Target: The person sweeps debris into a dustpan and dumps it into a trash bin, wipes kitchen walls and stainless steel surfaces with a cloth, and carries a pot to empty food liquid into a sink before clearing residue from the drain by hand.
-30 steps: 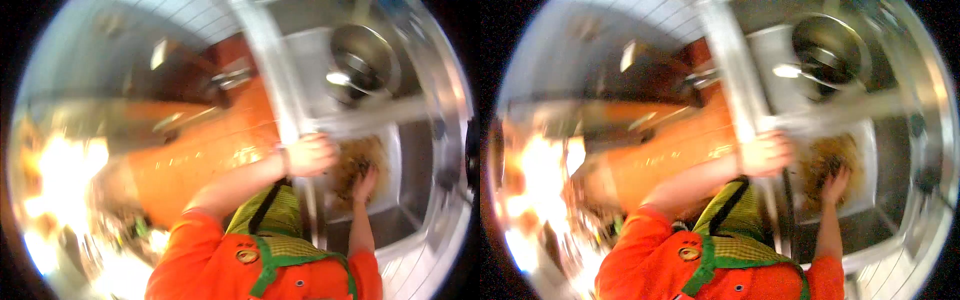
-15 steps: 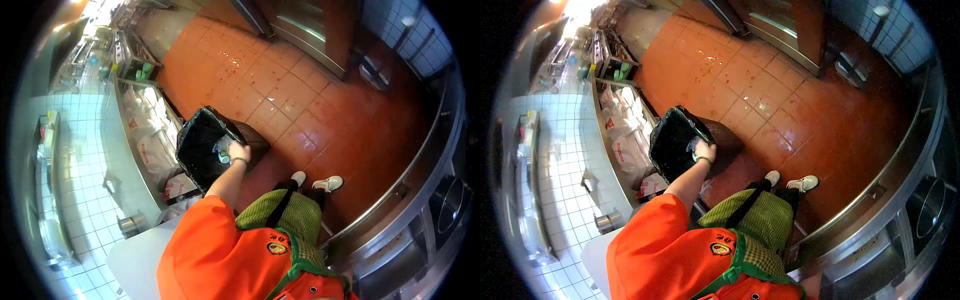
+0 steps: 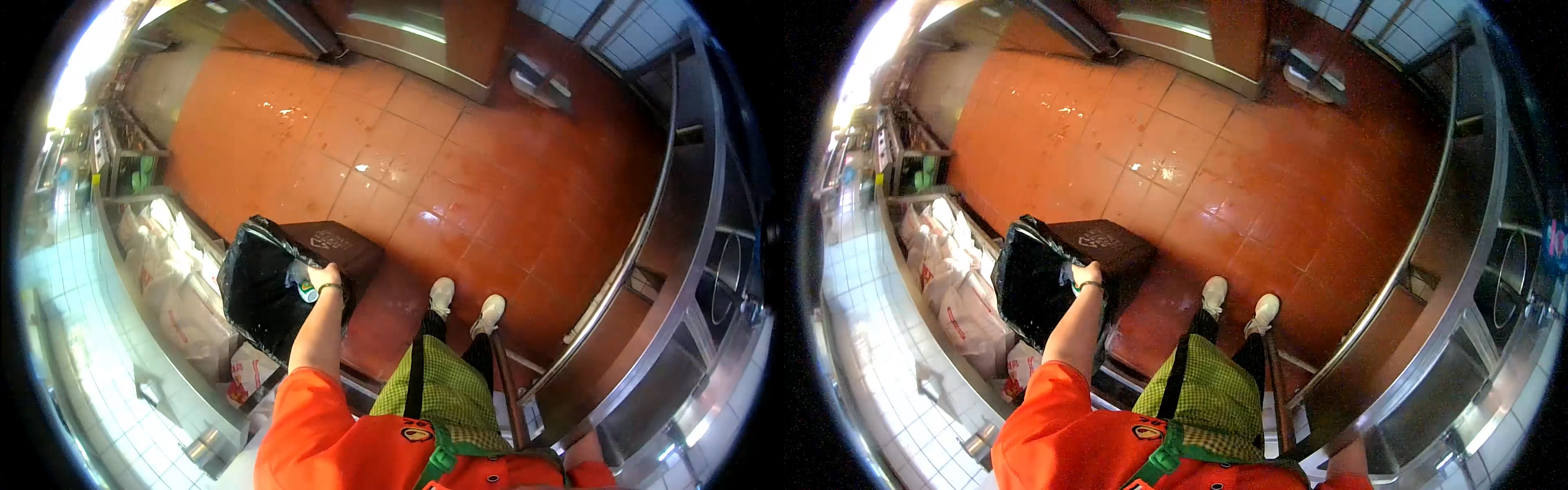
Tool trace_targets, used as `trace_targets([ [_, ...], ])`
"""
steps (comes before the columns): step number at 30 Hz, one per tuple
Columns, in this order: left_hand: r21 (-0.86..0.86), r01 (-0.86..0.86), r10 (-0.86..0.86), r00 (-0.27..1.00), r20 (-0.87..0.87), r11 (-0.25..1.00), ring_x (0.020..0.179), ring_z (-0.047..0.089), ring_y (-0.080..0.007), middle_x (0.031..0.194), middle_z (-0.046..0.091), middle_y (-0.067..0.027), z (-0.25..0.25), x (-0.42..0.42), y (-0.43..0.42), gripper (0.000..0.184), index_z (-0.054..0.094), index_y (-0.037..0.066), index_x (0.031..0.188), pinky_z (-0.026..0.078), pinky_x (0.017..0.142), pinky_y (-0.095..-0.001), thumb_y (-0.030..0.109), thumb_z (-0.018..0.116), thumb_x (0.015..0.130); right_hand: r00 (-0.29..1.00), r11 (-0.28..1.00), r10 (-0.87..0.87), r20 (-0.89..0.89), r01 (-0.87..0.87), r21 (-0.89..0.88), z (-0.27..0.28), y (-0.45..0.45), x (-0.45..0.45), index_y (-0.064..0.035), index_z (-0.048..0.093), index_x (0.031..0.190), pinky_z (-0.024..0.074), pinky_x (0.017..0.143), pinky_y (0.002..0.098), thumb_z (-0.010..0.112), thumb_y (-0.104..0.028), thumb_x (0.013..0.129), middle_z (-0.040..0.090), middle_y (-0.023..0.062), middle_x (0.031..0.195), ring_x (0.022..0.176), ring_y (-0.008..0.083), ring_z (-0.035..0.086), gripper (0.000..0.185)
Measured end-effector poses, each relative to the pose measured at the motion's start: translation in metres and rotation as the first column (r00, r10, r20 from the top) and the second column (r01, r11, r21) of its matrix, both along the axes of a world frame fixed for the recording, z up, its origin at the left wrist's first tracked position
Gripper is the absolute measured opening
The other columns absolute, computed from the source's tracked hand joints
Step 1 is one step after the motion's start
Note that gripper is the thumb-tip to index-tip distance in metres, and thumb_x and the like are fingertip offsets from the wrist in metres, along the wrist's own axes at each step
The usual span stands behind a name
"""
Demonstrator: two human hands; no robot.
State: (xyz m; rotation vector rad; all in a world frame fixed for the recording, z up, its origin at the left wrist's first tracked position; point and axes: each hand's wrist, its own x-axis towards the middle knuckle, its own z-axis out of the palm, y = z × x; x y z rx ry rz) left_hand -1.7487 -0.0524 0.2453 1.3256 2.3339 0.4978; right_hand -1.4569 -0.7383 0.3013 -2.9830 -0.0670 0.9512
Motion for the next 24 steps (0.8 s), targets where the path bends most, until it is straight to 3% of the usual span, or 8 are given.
trace_targets([
  [4, 0.046, 0.156, -0.162, 0.968, 0.193, 0.987, 0.096, 0.055, -0.0368, 0.103, 0.057, -0.0243, -0.011, 0.073, -0.041, 0.050, 0.045, -0.003, 0.106, 0.040, 0.088, -0.0364, 0.005, 0.065, 0.061, 1.000, 0.995, -0.006, -0.012, 0.007, 0.103, -0.022, 0.014, 0.021, -0.0008, 0.029, 0.132, 0.0233, 0.102, 0.0457, 0.051, -0.038, 0.084, 0.032, 0.0238, 0.133, 0.124, 0.0383, 0.029, 0.064],
  [7, -0.034, 0.396, -0.385, 0.908, 0.164, 0.918, 0.100, 0.052, -0.0396, 0.107, 0.055, -0.0259, -0.034, 0.140, -0.080, 0.068, 0.038, -0.004, 0.118, 0.038, 0.092, -0.0375, 0.010, 0.069, 0.059, 1.000, 0.977, 0.011, 0.011, -0.013, 0.211, -0.039, 0.031, 0.047, -0.0006, 0.029, 0.132, 0.0234, 0.102, 0.0456, 0.051, -0.037, 0.084, 0.032, 0.0240, 0.133, 0.124, 0.0384, 0.029, 0.064],
  [8, -0.016, 0.470, -0.470, 0.882, -0.043, 0.883, 0.101, 0.051, -0.0411, 0.109, 0.052, -0.0283, -0.039, 0.175, -0.108, 0.077, 0.030, -0.005, 0.126, 0.039, 0.091, -0.0383, 0.013, 0.068, 0.060, 0.999, 0.966, 0.017, 0.040, -0.027, 0.256, -0.050, 0.035, 0.064, -0.0006, 0.029, 0.132, 0.0235, 0.102, 0.0456, 0.051, -0.037, 0.084, 0.032, 0.0241, 0.133, 0.124, 0.0385, 0.029, 0.064],
  [10, -0.162, 0.547, -0.561, 0.826, -0.059, 0.822, 0.102, 0.050, -0.0416, 0.108, 0.051, -0.0300, 0.012, 0.273, -0.178, 0.078, 0.028, -0.006, 0.128, 0.039, 0.091, -0.0392, 0.015, 0.066, 0.062, 0.994, 0.950, -0.053, 0.097, 0.020, 0.312, -0.061, 0.030, 0.093, -0.0004, 0.029, 0.132, 0.0235, 0.102, 0.0455, 0.051, -0.037, 0.084, 0.032, 0.0242, 0.133, 0.124, 0.0385, 0.029, 0.065],
  [13, -0.193, 0.697, -0.700, 0.711, 0.060, 0.691, 0.093, 0.054, -0.0422, 0.100, 0.055, -0.0294, -0.015, 0.364, -0.263, 0.069, 0.034, -0.008, 0.123, 0.042, 0.083, -0.0422, 0.016, 0.061, 0.064, 0.945, 0.907, -0.224, 0.238, 0.112, 0.407, -0.090, -0.007, 0.167, -0.0003, 0.028, 0.132, 0.0237, 0.102, 0.0454, 0.051, -0.037, 0.084, 0.032, 0.0244, 0.133, 0.123, 0.0386, 0.029, 0.065],
  [20, -0.326, 0.909, -0.942, 0.313, 0.123, 0.260, 0.089, 0.056, -0.0412, 0.098, 0.056, -0.0299, -0.051, 0.532, -0.469, 0.070, 0.028, -0.007, 0.127, 0.044, 0.078, -0.0431, 0.015, 0.058, 0.068, 0.345, 0.557, -0.811, 0.473, 0.704, 0.441, -0.123, -0.156, 0.253, 0.0005, 0.024, 0.133, 0.0241, 0.102, 0.0457, 0.054, -0.036, 0.083, 0.030, 0.0273, 0.132, 0.122, 0.0399, 0.029, 0.069],
  [22, -0.361, 0.913, -0.972, 0.227, 0.064, 0.189, 0.088, 0.056, -0.0418, 0.098, 0.057, -0.0293, -0.055, 0.551, -0.509, 0.070, 0.027, -0.006, 0.128, 0.045, 0.075, -0.0439, 0.016, 0.058, 0.069, 0.046, 0.248, -0.902, 0.430, 0.870, 0.427, -0.124, -0.166, 0.270, 0.0039, 0.025, 0.132, 0.0256, 0.101, 0.0416, 0.057, -0.028, 0.081, 0.033, 0.0256, 0.130, 0.120, 0.0379, 0.032, 0.068],
  [24, -0.362, 0.925, -0.988, 0.143, 0.058, 0.113, 0.091, 0.055, -0.0420, 0.103, 0.055, -0.0289, -0.066, 0.559, -0.535, 0.066, 0.026, -0.005, 0.129, 0.045, 0.075, -0.0459, 0.014, 0.057, 0.073, 0.087, 0.279, -0.915, 0.395, 0.842, 0.461, -0.150, -0.187, 0.276, 0.0035, 0.022, 0.133, 0.0216, 0.104, 0.0432, 0.057, -0.031, 0.081, 0.024, 0.0277, 0.135, 0.125, 0.0401, 0.025, 0.071],
])
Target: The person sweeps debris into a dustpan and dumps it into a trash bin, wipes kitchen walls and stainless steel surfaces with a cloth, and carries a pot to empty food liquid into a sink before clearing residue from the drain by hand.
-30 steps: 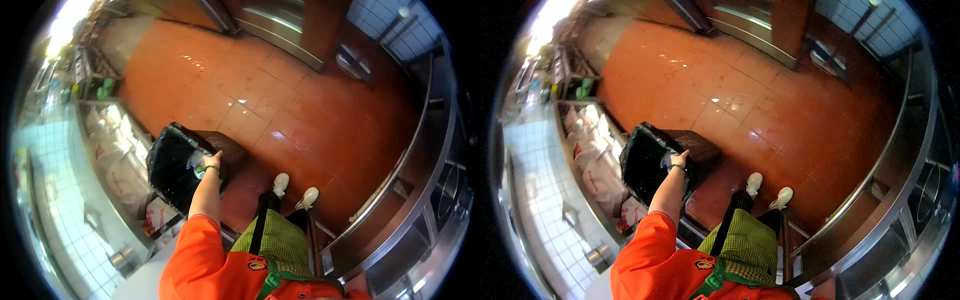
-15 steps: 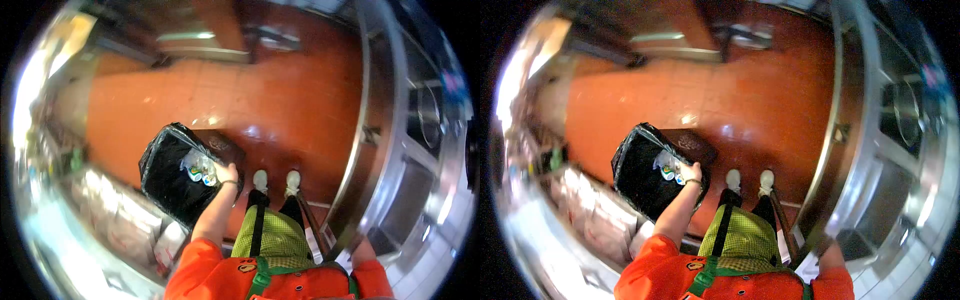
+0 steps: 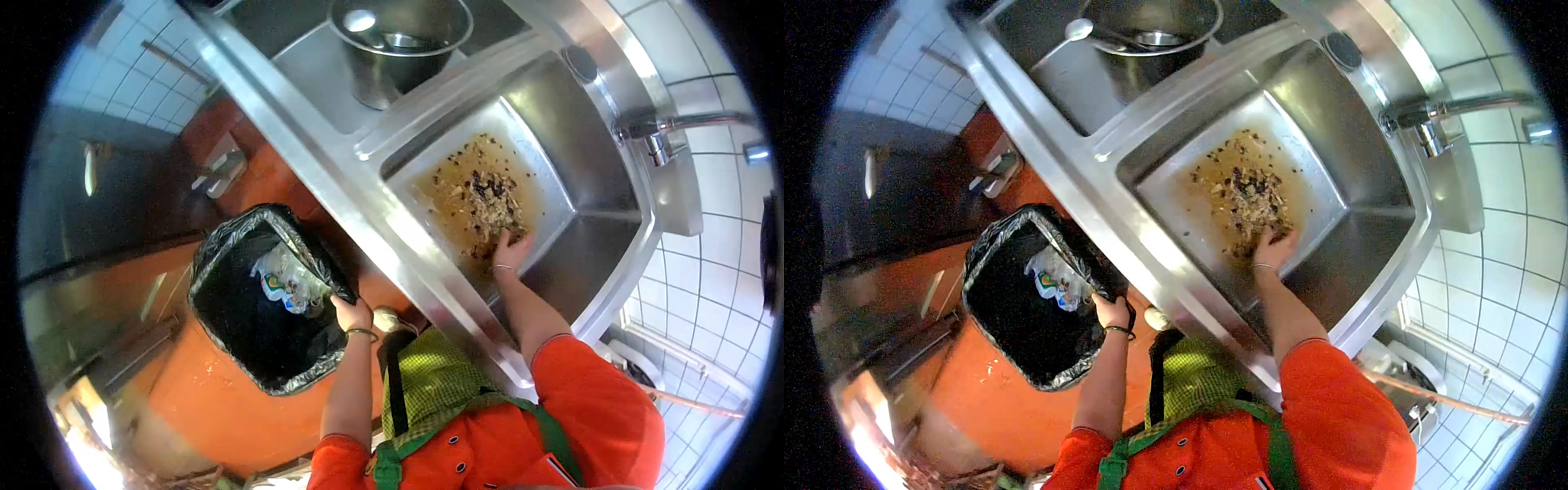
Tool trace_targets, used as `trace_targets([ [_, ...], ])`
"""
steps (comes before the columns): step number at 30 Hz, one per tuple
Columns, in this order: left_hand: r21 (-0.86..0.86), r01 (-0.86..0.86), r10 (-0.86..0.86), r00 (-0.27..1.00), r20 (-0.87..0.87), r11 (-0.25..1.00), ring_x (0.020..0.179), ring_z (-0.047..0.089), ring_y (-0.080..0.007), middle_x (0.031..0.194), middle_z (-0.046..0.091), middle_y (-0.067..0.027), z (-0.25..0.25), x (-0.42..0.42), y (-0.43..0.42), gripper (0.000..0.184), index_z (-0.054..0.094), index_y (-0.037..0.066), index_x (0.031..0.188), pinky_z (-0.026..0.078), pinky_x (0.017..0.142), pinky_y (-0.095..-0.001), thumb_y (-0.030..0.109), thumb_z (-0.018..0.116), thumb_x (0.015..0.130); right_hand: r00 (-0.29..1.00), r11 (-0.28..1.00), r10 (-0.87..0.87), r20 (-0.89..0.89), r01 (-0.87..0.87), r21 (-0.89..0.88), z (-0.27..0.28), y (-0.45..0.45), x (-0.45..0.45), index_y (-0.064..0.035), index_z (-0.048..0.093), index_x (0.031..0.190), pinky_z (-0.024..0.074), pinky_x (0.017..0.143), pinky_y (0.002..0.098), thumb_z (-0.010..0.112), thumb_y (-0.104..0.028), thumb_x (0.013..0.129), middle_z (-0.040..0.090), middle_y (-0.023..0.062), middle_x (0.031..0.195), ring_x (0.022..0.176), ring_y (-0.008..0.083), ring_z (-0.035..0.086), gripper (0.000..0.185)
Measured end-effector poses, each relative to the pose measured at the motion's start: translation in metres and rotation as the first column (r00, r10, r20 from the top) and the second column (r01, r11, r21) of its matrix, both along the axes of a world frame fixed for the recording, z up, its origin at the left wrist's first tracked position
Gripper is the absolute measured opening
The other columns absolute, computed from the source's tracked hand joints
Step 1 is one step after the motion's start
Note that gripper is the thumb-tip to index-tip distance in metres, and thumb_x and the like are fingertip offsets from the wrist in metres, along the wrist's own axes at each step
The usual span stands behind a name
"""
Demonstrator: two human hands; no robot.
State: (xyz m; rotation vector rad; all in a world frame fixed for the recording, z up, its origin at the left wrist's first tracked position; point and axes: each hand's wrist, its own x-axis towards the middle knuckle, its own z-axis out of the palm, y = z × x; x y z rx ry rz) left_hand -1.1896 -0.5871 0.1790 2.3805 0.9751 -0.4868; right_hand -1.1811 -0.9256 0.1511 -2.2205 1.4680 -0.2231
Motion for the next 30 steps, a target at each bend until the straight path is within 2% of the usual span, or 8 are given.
trace_targets([
  [6, -0.239, 0.113, 0.049, 0.811, 0.582, 0.964, 0.120, 0.035, -0.0285, 0.129, 0.034, -0.0189, 0.108, 0.050, -0.074, 0.052, 0.027, -0.004, 0.128, 0.025, 0.103, -0.0369, -0.002, 0.049, 0.081, 0.958, 0.965, 0.260, 0.120, -0.260, -0.008, -0.026, -0.041, 0.094, 0.0074, 0.020, 0.132, 0.0194, 0.105, 0.0417, 0.054, -0.025, 0.082, 0.024, 0.0281, 0.135, 0.125, 0.0402, 0.024, 0.068],
  [10, 0.076, 0.781, -0.383, 0.217, 0.898, 0.620, 0.113, 0.044, -0.0314, 0.117, 0.047, -0.0211, 0.235, 0.102, -0.184, 0.033, 0.045, -0.003, 0.116, 0.034, 0.096, -0.0382, 0.000, 0.045, 0.083, 0.909, 0.923, 0.383, 0.168, -0.382, -0.040, -0.008, -0.120, 0.121, 0.0016, 0.028, 0.132, 0.0222, 0.104, 0.0431, 0.052, -0.021, 0.083, 0.028, 0.0271, 0.133, 0.124, 0.0396, 0.027, 0.059],
  [12, -0.155, 0.871, -0.428, 0.376, 0.822, 0.466, 0.111, 0.047, -0.0302, 0.111, 0.053, -0.0213, 0.258, 0.132, -0.262, 0.027, 0.051, -0.002, 0.110, 0.037, 0.092, -0.0365, 0.005, 0.047, 0.084, 0.905, 0.912, 0.410, 0.112, -0.408, -0.039, -0.008, -0.168, 0.116, -0.0005, 0.031, 0.131, 0.0232, 0.103, 0.0436, 0.051, -0.021, 0.084, 0.029, 0.0262, 0.134, 0.123, 0.0394, 0.028, 0.056],
  [16, -0.574, 0.479, -0.329, 0.876, 0.352, 0.664, 0.117, 0.041, -0.0294, 0.123, 0.046, -0.0184, 0.158, 0.193, -0.418, 0.038, 0.043, -0.001, 0.121, 0.031, 0.098, -0.0359, 0.016, 0.046, 0.087, 0.932, 0.945, 0.315, 0.180, -0.292, -0.144, -0.050, -0.246, 0.118, -0.0059, 0.039, 0.128, 0.0254, 0.102, 0.0443, 0.050, -0.024, 0.084, 0.033, 0.0208, 0.133, 0.121, 0.0382, 0.032, 0.049],
  [21, -0.292, 0.605, -0.588, 0.794, 0.152, 0.741, 0.114, 0.040, -0.0384, 0.124, 0.043, -0.0211, -0.032, 0.215, -0.476, 0.044, 0.043, 0.004, 0.123, 0.034, 0.095, -0.0408, 0.024, 0.050, 0.085, 0.677, 0.681, 0.701, 0.226, -0.729, 0.068, -0.034, -0.256, 0.137, -0.0047, 0.046, 0.122, 0.0316, 0.097, 0.0436, 0.050, -0.017, 0.084, 0.043, 0.0177, 0.124, 0.116, 0.0360, 0.038, 0.040],
  [23, -0.424, 0.351, -0.287, 0.935, 0.209, 0.835, 0.107, 0.043, -0.0421, 0.117, 0.046, -0.0244, -0.036, 0.218, -0.499, 0.042, 0.046, 0.009, 0.122, 0.037, 0.091, -0.0442, 0.027, 0.051, 0.084, 0.705, 0.732, 0.656, 0.269, -0.682, 0.000, -0.036, -0.270, 0.158, -0.0041, 0.048, 0.119, 0.0335, 0.095, 0.0437, 0.052, -0.017, 0.083, 0.045, 0.0163, 0.121, 0.112, 0.0354, 0.040, 0.038],
  [26, -0.178, 0.356, -0.337, 0.933, 0.127, 0.917, 0.103, 0.045, -0.0423, 0.115, 0.042, -0.0278, -0.035, 0.192, -0.510, 0.038, 0.049, 0.009, 0.118, 0.037, 0.090, -0.0447, 0.028, 0.050, 0.085, 0.785, 0.830, 0.544, 0.295, -0.556, -0.052, -0.040, -0.237, 0.140, -0.0030, 0.051, 0.112, 0.0368, 0.090, 0.0446, 0.056, -0.017, 0.080, 0.048, 0.0166, 0.114, 0.104, 0.0352, 0.045, 0.035],
  [30, -0.386, 0.258, -0.249, 0.966, 0.075, 0.885, 0.103, 0.046, -0.0385, 0.121, 0.037, -0.0271, -0.032, 0.188, -0.480, 0.041, 0.047, 0.008, 0.120, 0.037, 0.091, -0.0433, 0.030, 0.049, 0.086, 0.923, 0.909, 0.338, 0.185, -0.371, 0.192, -0.056, -0.185, 0.127, -0.0048, 0.049, 0.116, 0.0370, 0.091, 0.0429, 0.057, -0.015, 0.080, 0.046, 0.0219, 0.114, 0.104, 0.0374, 0.045, 0.038],
])
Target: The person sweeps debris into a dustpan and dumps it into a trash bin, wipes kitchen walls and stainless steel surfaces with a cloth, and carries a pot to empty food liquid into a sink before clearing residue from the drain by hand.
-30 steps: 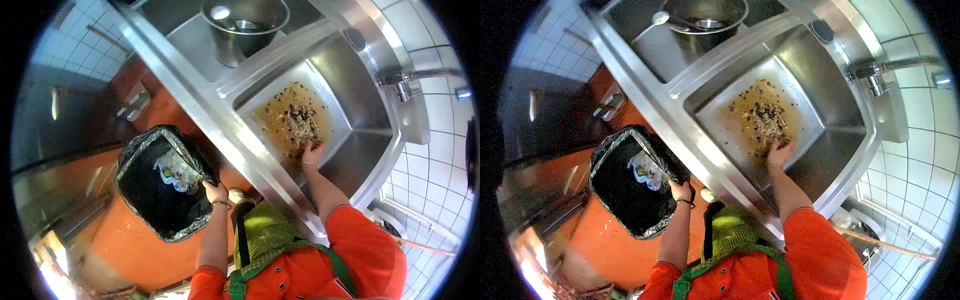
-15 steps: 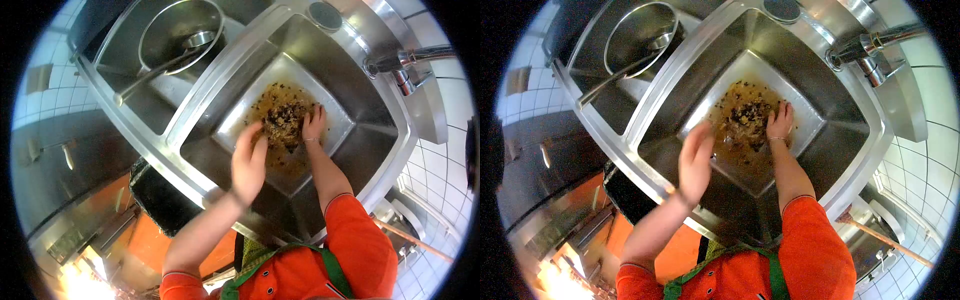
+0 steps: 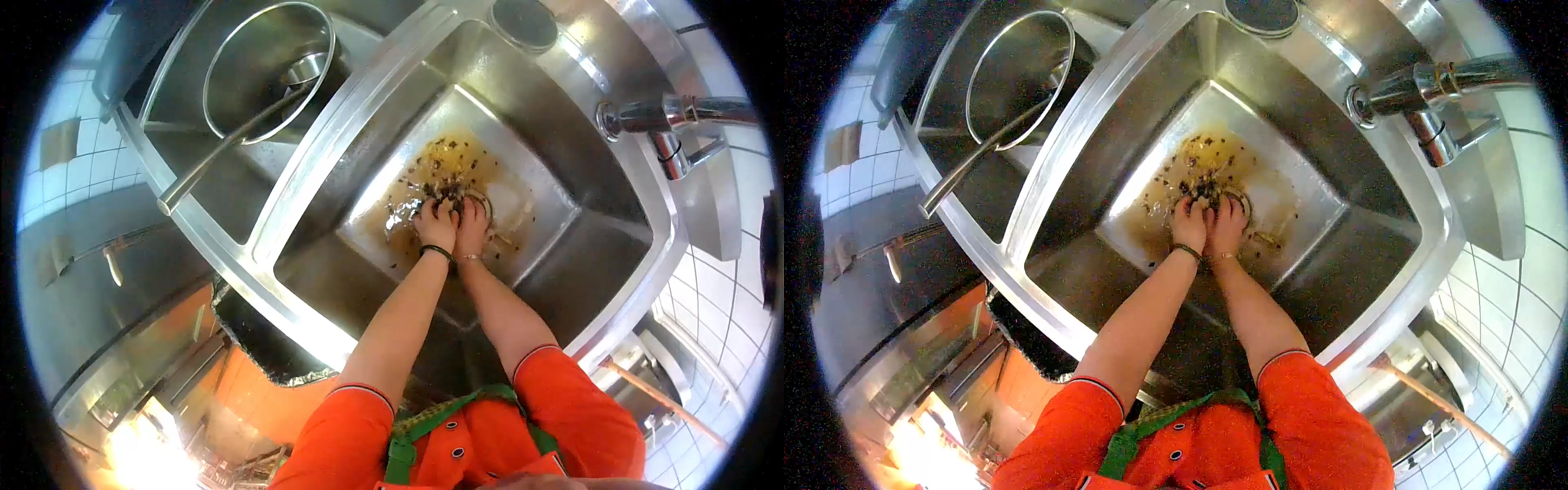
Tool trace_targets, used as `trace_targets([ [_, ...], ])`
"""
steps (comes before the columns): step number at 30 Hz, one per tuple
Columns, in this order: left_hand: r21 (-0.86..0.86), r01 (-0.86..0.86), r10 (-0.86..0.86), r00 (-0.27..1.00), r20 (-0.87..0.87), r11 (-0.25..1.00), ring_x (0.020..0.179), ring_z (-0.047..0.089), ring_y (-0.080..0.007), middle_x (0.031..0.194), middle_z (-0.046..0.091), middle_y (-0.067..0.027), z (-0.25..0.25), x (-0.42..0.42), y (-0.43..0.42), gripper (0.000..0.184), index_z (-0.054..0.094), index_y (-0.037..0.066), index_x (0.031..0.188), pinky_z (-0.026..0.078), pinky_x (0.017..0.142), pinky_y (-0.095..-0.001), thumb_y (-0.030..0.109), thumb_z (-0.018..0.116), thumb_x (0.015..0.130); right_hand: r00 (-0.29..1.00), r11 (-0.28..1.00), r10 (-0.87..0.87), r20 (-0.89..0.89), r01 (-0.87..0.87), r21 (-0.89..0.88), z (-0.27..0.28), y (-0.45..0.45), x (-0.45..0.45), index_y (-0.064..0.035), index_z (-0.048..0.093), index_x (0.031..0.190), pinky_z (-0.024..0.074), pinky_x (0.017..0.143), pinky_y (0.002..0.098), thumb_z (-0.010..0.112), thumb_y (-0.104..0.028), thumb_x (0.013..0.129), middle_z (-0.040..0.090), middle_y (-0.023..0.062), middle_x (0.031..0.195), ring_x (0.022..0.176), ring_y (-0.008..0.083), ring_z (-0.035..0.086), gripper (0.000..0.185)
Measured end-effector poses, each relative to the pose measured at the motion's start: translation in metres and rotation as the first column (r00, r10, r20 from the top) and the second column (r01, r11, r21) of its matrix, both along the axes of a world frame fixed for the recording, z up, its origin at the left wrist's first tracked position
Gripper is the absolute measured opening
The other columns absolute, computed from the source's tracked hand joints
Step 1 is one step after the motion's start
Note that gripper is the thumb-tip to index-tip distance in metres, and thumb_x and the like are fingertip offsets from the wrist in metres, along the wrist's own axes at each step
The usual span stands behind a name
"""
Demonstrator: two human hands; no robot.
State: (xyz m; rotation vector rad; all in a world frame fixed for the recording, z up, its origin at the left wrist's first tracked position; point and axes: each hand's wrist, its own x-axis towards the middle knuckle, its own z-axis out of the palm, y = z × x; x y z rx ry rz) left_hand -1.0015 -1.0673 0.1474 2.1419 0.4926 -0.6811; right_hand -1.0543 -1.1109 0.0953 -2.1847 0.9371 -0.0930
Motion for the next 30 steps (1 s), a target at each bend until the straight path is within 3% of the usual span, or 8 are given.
trace_targets([
  [4, -0.465, -0.310, 0.302, 0.949, -0.094, 0.829, 0.103, 0.046, -0.0383, 0.123, 0.034, -0.0266, -0.075, 0.001, 0.023, 0.042, 0.046, 0.008, 0.122, 0.037, 0.091, -0.0434, 0.031, 0.046, 0.087, 0.985, 0.995, -0.100, 0.138, 0.097, 0.029, -0.008, 0.012, 0.027, -0.0053, 0.047, 0.118, 0.0394, 0.087, 0.0430, 0.059, -0.025, 0.080, 0.046, 0.0212, 0.113, 0.102, 0.0384, 0.045, 0.044],
  [8, -0.200, -0.184, 0.183, 0.983, -0.026, 0.962, 0.105, 0.045, -0.0398, 0.122, 0.034, -0.0268, -0.057, 0.008, 0.026, 0.047, 0.045, 0.010, 0.124, 0.037, 0.092, -0.0426, 0.036, 0.048, 0.085, 0.972, 0.967, -0.155, 0.178, 0.112, 0.231, -0.020, 0.023, 0.032, -0.0046, 0.047, 0.118, 0.0411, 0.083, 0.0389, 0.058, -0.026, 0.082, 0.047, 0.0190, 0.111, 0.094, 0.0318, 0.050, 0.043],
  [10, -0.096, -0.246, 0.240, 0.968, -0.072, 0.964, 0.097, 0.053, -0.0230, 0.111, 0.055, -0.0144, -0.041, 0.013, 0.018, 0.042, 0.048, 0.002, 0.119, 0.042, 0.085, -0.0338, 0.029, 0.049, 0.087, 0.937, 0.754, -0.346, 0.054, 0.243, 0.610, -0.026, 0.021, 0.027, -0.0071, 0.047, 0.119, 0.0397, 0.085, 0.0336, 0.059, -0.028, 0.082, 0.052, 0.0129, 0.111, 0.097, 0.0248, 0.050, 0.044],
  [12, -0.069, -0.186, 0.181, 0.981, -0.070, 0.980, 0.101, 0.051, -0.0242, 0.112, 0.054, -0.0147, -0.030, 0.016, 0.019, 0.043, 0.050, 0.002, 0.117, 0.042, 0.085, -0.0348, 0.034, 0.046, 0.088, 0.913, 0.672, -0.405, 0.057, 0.255, 0.695, -0.030, 0.021, 0.027, -0.0043, 0.047, 0.120, 0.0412, 0.082, 0.0316, 0.060, -0.027, 0.082, 0.053, 0.0121, 0.110, 0.094, 0.0219, 0.052, 0.046],
  [14, -0.388, -0.360, 0.264, 0.923, -0.279, 0.849, 0.100, 0.052, -0.0258, 0.112, 0.054, -0.0144, -0.021, 0.011, 0.021, 0.044, 0.050, 0.001, 0.116, 0.042, 0.084, -0.0352, 0.035, 0.044, 0.089, 0.886, 0.581, -0.462, 0.051, 0.259, 0.772, -0.022, 0.027, 0.019, -0.0016, 0.046, 0.120, 0.0427, 0.079, 0.0296, 0.061, -0.026, 0.082, 0.054, 0.0114, 0.109, 0.091, 0.0190, 0.053, 0.048],
  [16, -0.307, -0.390, 0.312, 0.910, -0.274, 0.868, 0.092, 0.054, -0.0249, 0.106, 0.056, -0.0144, 0.017, 0.012, 0.025, 0.042, 0.054, 0.000, 0.110, 0.043, 0.080, -0.0356, 0.035, 0.044, 0.089, 0.795, 0.254, -0.606, -0.019, 0.216, 0.943, 0.027, 0.038, 0.016, 0.0047, 0.046, 0.119, 0.0442, 0.075, 0.0270, 0.061, -0.024, 0.082, 0.056, 0.0105, 0.106, 0.089, 0.0159, 0.054, 0.048],
  [28, -0.735, -0.377, 0.255, 0.926, -0.279, 0.563, 0.079, 0.056, -0.0198, 0.089, 0.060, -0.0095, 0.218, -0.059, 0.094, 0.028, 0.056, 0.000, 0.100, 0.045, 0.070, -0.0281, 0.023, 0.044, 0.089, 0.701, 0.545, -0.615, 0.361, 0.046, 0.837, 0.264, 0.102, -0.035, 0.0028, 0.050, 0.107, 0.0438, 0.066, 0.0224, 0.055, -0.016, 0.085, 0.058, 0.0049, 0.088, 0.077, 0.0097, 0.052, 0.029],
  [30, -0.766, -0.086, 0.232, 0.969, 0.084, 0.638, 0.080, 0.056, -0.0185, 0.089, 0.060, -0.0091, 0.245, -0.075, 0.110, 0.027, 0.056, 0.000, 0.102, 0.045, 0.071, -0.0281, 0.021, 0.045, 0.089, 0.680, 0.550, -0.621, 0.390, 0.023, 0.835, 0.294, 0.120, -0.047, 0.0030, 0.049, 0.108, 0.0441, 0.066, 0.0227, 0.055, -0.016, 0.085, 0.058, 0.0058, 0.090, 0.078, 0.0097, 0.053, 0.030],
])
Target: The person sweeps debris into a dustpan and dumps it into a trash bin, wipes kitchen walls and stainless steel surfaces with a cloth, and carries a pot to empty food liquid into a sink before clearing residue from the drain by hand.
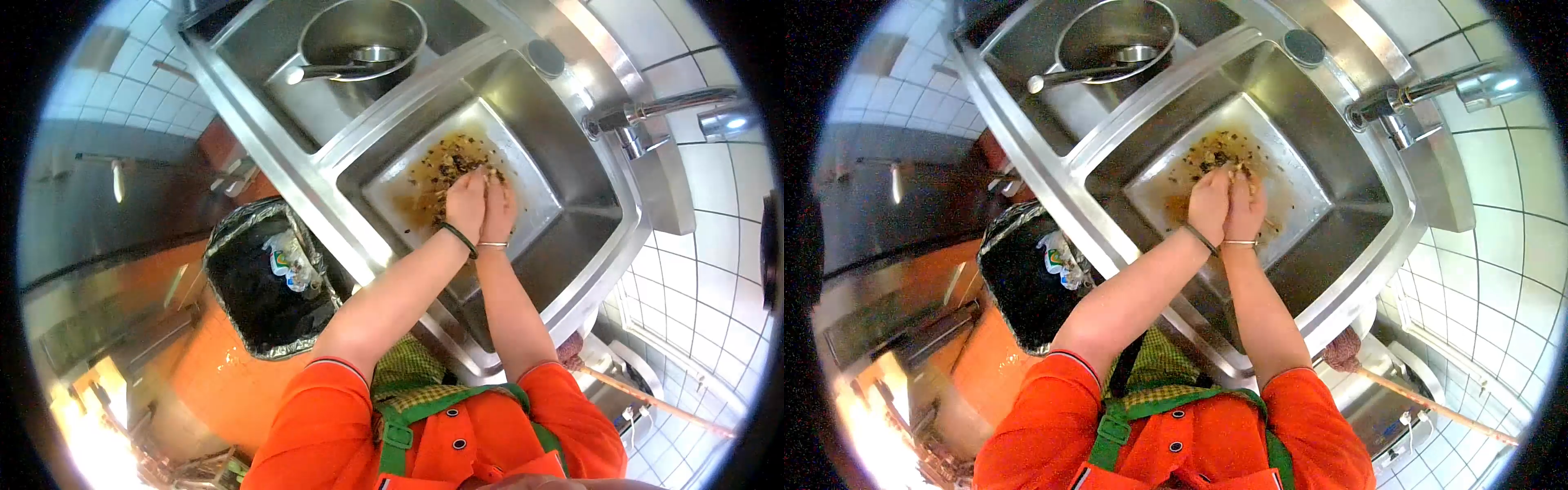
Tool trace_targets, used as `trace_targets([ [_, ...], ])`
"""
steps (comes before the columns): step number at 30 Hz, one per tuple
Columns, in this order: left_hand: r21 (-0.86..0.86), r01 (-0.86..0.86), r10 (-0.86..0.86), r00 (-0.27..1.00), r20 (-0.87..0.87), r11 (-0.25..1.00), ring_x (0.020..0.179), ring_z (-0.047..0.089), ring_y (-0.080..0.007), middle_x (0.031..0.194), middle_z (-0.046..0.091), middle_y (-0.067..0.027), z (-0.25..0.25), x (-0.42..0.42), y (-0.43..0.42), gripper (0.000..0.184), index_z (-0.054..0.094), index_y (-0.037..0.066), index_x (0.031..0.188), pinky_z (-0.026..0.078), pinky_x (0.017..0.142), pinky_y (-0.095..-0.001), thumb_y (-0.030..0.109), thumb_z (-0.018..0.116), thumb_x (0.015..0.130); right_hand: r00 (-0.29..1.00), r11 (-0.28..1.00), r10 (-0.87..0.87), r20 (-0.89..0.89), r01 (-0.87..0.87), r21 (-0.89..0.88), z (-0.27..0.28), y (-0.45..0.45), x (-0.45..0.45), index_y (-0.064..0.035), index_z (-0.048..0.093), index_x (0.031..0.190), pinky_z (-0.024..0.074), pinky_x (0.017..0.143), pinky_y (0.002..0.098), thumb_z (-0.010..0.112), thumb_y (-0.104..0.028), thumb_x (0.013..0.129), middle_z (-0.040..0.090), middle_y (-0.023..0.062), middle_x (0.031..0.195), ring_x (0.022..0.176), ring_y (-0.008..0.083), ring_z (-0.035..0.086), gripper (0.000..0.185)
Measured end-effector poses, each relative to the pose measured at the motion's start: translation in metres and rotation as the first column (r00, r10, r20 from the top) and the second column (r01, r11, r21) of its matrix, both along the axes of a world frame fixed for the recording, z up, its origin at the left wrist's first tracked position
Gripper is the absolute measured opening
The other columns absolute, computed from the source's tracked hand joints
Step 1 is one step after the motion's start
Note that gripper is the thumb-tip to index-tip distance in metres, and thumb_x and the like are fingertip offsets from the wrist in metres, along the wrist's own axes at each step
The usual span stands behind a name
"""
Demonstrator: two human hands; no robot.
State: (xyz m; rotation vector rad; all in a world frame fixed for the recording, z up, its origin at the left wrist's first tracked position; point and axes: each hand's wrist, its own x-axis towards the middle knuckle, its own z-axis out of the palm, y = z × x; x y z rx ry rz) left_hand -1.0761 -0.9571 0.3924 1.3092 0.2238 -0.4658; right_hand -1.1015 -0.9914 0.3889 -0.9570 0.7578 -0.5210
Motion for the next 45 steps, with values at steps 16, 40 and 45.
trace_targets([
  [16, 0.064, -0.167, 0.163, 0.984, 0.070, 0.984, 0.077, 0.056, -0.0244, 0.086, 0.060, -0.0115, 0.052, -0.089, 0.140, 0.020, 0.060, 0.001, 0.093, 0.046, 0.070, -0.0330, 0.016, 0.050, 0.083, 0.961, 0.785, 0.229, -0.155, -0.276, -0.555, 0.057, 0.132, -0.084, 0.0010, 0.056, 0.098, 0.0463, 0.071, 0.0271, 0.049, -0.013, 0.088, 0.060, 0.0104, 0.092, 0.079, 0.0154, 0.056, 0.019],
  [40, 0.416, -0.473, 0.617, 0.702, -0.355, 0.777, 0.128, 0.029, -0.0251, 0.137, 0.034, -0.0105, -0.128, -0.136, 0.841, 0.051, 0.036, 0.004, 0.131, 0.021, 0.105, -0.0401, 0.038, 0.034, 0.093, 0.140, 0.017, 0.858, -0.495, -0.969, -0.245, -0.137, 0.646, -0.042, -0.0031, 0.043, 0.125, 0.0381, 0.095, 0.0353, 0.044, -0.027, 0.091, 0.046, 0.0150, 0.126, 0.115, 0.0259, 0.047, 0.042],
  [45, 0.055, -0.587, 0.585, 0.785, -0.206, 0.808, 0.115, 0.045, -0.0242, 0.124, 0.047, -0.0152, -0.052, -0.071, 0.709, 0.045, 0.043, -0.003, 0.122, 0.034, 0.096, -0.0357, 0.029, 0.042, 0.091, 0.345, 0.326, 0.937, -0.055, -0.921, -0.216, -0.026, 0.500, -0.020, 0.0007, 0.058, 0.104, 0.0448, 0.084, 0.0285, 0.045, -0.018, 0.092, 0.061, 0.0100, 0.102, 0.093, 0.0177, 0.058, 0.025],
])
